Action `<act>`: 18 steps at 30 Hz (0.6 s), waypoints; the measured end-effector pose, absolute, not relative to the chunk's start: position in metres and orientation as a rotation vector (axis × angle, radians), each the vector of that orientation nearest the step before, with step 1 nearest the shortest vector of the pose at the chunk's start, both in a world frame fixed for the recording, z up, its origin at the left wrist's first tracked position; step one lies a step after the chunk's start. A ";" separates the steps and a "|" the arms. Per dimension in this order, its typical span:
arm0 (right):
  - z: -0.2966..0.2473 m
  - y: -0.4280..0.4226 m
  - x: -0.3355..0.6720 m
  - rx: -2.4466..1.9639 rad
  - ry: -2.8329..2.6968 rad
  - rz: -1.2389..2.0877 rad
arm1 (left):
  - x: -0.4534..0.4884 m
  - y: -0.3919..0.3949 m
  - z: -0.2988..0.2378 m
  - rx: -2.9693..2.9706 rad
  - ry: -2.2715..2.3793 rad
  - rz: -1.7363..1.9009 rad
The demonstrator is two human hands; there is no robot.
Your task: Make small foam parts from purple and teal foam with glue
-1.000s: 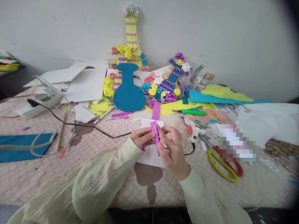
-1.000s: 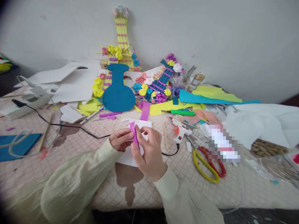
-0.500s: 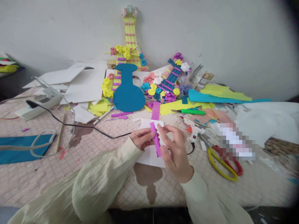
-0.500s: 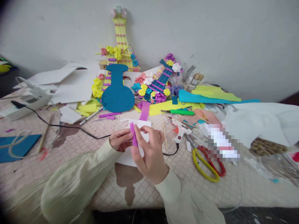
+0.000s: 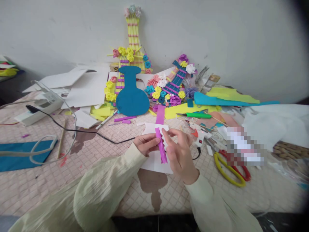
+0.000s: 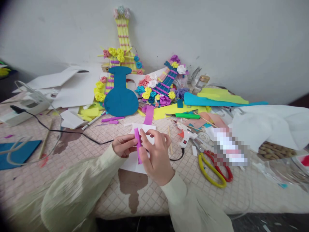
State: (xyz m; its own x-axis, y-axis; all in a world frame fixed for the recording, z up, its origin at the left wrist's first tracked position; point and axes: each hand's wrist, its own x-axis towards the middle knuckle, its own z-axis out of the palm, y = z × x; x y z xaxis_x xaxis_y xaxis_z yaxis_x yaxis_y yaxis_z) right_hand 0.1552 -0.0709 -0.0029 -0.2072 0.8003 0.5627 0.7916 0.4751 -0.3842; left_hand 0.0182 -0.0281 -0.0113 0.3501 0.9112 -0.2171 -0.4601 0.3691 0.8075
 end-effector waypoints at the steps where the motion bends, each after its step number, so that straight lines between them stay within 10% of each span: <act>1: -0.003 -0.071 0.156 -1.305 -1.974 0.048 | 0.018 -0.028 -0.010 0.712 0.747 0.986; 18: -0.002 -0.074 0.152 -1.334 -2.069 0.111 | 0.016 -0.025 -0.007 0.648 0.690 0.933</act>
State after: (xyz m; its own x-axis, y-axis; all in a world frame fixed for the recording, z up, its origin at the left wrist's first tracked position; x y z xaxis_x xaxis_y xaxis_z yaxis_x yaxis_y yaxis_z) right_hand 0.1524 -0.0738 -0.0025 -0.2580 0.8372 0.4823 0.7806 0.4748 -0.4066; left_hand 0.0157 -0.0253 -0.0073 0.4200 0.8742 -0.2436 -0.4894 0.4442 0.7505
